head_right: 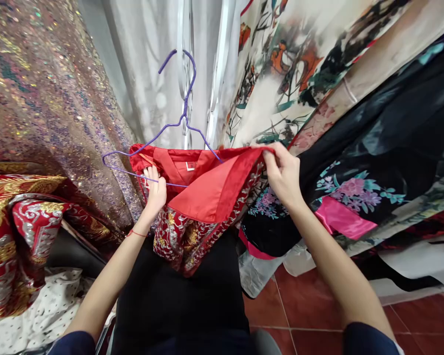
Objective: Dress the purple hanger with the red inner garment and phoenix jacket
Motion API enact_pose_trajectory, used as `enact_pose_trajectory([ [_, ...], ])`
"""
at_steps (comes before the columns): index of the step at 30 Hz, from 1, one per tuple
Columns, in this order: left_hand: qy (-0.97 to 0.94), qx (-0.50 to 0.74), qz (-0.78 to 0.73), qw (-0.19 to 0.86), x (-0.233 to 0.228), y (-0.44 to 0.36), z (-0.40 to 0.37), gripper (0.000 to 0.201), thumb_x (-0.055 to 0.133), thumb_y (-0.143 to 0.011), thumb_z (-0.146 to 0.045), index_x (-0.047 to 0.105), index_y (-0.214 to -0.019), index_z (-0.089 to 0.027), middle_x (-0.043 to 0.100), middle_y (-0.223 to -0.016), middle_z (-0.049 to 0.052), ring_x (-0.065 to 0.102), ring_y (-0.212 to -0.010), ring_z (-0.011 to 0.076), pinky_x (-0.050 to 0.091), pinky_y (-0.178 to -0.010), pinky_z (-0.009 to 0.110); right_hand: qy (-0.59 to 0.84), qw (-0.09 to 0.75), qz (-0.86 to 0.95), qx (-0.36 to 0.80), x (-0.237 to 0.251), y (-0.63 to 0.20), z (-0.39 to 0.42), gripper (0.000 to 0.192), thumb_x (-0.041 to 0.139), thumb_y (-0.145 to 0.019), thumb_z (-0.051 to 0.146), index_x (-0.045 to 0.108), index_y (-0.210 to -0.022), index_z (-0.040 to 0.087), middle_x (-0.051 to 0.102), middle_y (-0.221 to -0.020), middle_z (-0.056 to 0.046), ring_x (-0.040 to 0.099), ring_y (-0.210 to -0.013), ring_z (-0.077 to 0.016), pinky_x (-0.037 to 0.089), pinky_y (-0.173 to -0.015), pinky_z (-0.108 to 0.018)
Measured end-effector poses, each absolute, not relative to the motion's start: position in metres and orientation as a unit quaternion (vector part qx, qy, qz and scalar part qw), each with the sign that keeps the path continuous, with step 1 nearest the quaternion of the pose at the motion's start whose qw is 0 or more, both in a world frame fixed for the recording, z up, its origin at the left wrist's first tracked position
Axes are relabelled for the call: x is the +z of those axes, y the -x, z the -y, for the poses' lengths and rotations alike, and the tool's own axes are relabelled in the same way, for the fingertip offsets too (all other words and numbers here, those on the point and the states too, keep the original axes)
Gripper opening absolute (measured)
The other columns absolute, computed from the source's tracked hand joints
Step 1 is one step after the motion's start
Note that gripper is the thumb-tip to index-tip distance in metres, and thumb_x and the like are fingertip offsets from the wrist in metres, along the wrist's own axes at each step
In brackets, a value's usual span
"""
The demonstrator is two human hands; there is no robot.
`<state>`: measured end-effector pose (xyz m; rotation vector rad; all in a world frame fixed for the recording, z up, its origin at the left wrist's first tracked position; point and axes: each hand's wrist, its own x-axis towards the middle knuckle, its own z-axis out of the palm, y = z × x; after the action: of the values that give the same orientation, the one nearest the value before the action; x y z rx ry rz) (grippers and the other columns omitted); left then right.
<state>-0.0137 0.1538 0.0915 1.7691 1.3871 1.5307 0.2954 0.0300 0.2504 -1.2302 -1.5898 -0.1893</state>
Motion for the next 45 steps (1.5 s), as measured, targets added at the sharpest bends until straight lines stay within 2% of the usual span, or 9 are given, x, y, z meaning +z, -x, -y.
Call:
enact_pose_trajectory([
  [3, -0.631, 0.558, -0.496, 0.211, 0.087, 0.011, -0.147, 0.065, 0.036, -0.093, -0.038, 0.039, -0.152, -0.011, 0.020, -0.167, 0.014, -0.006, -0.157, 0.0257, -0.003, -0.127, 0.050, 0.480, 0.590, 0.640, -0.111, 0.260, -0.268, -0.053, 0.035, 0.042, -0.101, 0.045, 0.066, -0.089, 0.022, 0.066, -0.077, -0.005, 0.058, -0.070, -0.0188, 0.047, -0.067, -0.034],
  [12, -0.634, 0.578, -0.485, 0.166, 0.105, 0.031, -0.133, 0.065, 0.032, -0.097, -0.036, 0.026, -0.159, -0.015, 0.011, -0.170, 0.011, -0.006, -0.157, 0.0215, 0.000, -0.128, 0.047, 0.485, 0.453, 0.747, -0.037, 0.234, -0.208, -0.082, 0.030, 0.039, -0.101, 0.049, 0.054, -0.102, 0.023, 0.059, -0.075, -0.001, 0.057, -0.065, -0.0177, 0.041, -0.066, -0.031],
  [19, -0.666, 0.586, -0.450, 0.103, 0.106, 0.069, -0.126, 0.073, 0.046, -0.094, -0.058, 0.032, -0.156, -0.022, 0.017, -0.169, 0.011, 0.004, -0.158, 0.0252, 0.000, -0.128, 0.048, 0.499, 0.414, 0.760, -0.039, 0.235, -0.206, -0.078, 0.027, 0.040, -0.099, 0.043, 0.051, -0.084, 0.024, 0.042, -0.060, 0.003, 0.042, -0.052, -0.0147, 0.031, -0.059, -0.031],
  [21, -0.595, 0.597, -0.501, 0.197, 0.085, 0.077, -0.133, 0.078, 0.059, -0.087, -0.059, 0.038, -0.151, -0.020, 0.025, -0.166, 0.014, 0.014, -0.157, 0.0269, 0.007, -0.128, 0.045, 0.495, 0.417, 0.761, -0.037, 0.236, -0.208, -0.079, 0.026, 0.041, -0.099, 0.042, 0.050, -0.082, 0.024, 0.041, -0.060, 0.003, 0.040, -0.052, -0.0143, 0.030, -0.059, -0.031],
  [24, -0.456, 0.566, -0.558, 0.401, 0.052, 0.078, -0.152, 0.072, 0.075, -0.077, -0.053, 0.054, -0.133, -0.013, 0.054, -0.146, 0.021, 0.047, -0.141, 0.0334, 0.033, -0.121, 0.047, 0.488, 0.421, 0.764, -0.028, 0.236, -0.210, -0.079, 0.025, 0.042, -0.098, 0.041, 0.049, -0.081, 0.024, 0.040, -0.059, 0.003, 0.039, -0.052, -0.0143, 0.029, -0.059, -0.030],
  [28, -0.409, 0.557, -0.540, 0.481, 0.028, 0.067, -0.175, 0.047, 0.082, -0.070, -0.041, 0.067, -0.103, -0.012, 0.075, -0.106, 0.016, 0.072, -0.101, 0.0284, 0.056, -0.095, 0.041, 0.484, 0.423, 0.766, -0.018, 0.236, -0.210, -0.077, 0.025, 0.043, -0.098, 0.041, 0.047, -0.080, 0.024, 0.039, -0.058, 0.003, 0.038, -0.051, -0.0137, 0.030, -0.059, -0.030],
  [34, -0.326, 0.609, -0.533, 0.488, 0.035, 0.066, -0.190, 0.030, 0.076, -0.070, -0.036, 0.067, -0.087, -0.013, 0.073, -0.076, 0.007, 0.069, -0.075, 0.0195, 0.057, -0.080, 0.035, 0.504, 0.400, 0.765, -0.039, 0.237, -0.214, -0.075, 0.028, 0.040, -0.099, 0.044, 0.050, -0.081, 0.024, 0.043, -0.061, 0.001, 0.043, -0.054, -0.0152, 0.029, -0.059, -0.030],
  [39, -0.235, 0.709, -0.541, 0.387, 0.078, 0.094, -0.196, 0.018, 0.056, -0.082, -0.034, 0.057, -0.080, -0.017, 0.063, -0.072, -0.001, 0.059, -0.069, 0.0110, 0.051, -0.075, 0.024, 0.516, 0.395, 0.755, -0.089, 0.234, -0.218, -0.079, 0.033, 0.040, -0.099, 0.046, 0.051, -0.078, 0.023, 0.044, -0.059, 0.001, 0.043, -0.053, -0.0153, 0.027, -0.057, -0.028],
  [45, -0.243, 0.776, -0.476, 0.334, 0.142, 0.101, -0.189, 0.013, 0.055, -0.082, -0.029, 0.053, -0.076, -0.018, 0.055, -0.069, -0.004, 0.050, -0.061, 0.0074, 0.045, -0.065, 0.019, 0.528, 0.361, 0.750, -0.167, 0.233, -0.223, -0.082, 0.037, 0.039, -0.099, 0.048, 0.056, -0.078, 0.023, 0.049, -0.055, 0.000, 0.042, -0.047, -0.0156, 0.022, -0.053, -0.028],
])
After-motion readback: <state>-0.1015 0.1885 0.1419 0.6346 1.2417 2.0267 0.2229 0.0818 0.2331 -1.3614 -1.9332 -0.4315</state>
